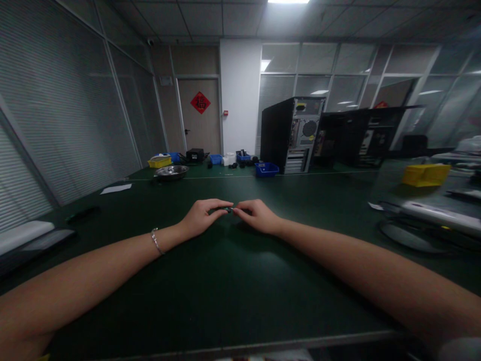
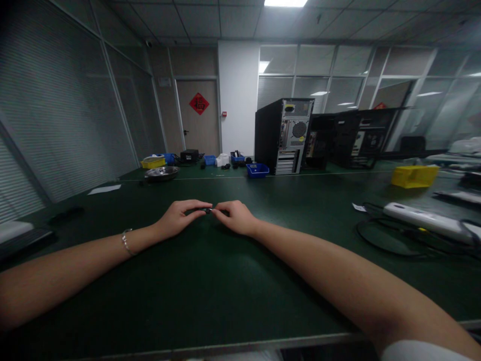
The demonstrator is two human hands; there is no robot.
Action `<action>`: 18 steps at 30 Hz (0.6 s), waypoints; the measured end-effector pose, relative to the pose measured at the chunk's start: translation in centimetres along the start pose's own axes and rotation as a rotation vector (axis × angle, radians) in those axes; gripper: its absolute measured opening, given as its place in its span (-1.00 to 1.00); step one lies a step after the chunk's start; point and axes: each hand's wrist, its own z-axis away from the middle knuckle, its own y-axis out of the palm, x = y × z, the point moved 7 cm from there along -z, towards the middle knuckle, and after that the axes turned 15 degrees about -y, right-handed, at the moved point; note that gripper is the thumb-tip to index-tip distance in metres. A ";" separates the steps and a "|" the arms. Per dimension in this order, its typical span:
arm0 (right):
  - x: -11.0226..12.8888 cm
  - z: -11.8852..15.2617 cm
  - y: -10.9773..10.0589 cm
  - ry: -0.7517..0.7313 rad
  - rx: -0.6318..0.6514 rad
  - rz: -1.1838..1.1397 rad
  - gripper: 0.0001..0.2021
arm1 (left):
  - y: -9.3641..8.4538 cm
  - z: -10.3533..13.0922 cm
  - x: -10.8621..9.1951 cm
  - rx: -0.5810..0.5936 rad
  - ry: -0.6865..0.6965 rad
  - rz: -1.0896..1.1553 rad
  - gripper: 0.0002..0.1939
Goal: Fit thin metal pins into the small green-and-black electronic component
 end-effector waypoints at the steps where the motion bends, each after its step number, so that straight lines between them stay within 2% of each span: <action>1: 0.0 0.0 0.0 0.000 0.001 -0.003 -0.71 | 0.0 0.0 0.0 0.003 0.004 0.015 -0.73; 11: 0.2 0.0 -0.2 0.005 -0.015 -0.026 -0.70 | 0.1 -0.4 1.0 0.032 -0.100 0.166 -0.74; 18: 0.4 0.0 -0.2 -0.005 0.004 -0.010 -0.70 | 0.1 -0.3 0.7 0.036 -0.079 0.125 -0.74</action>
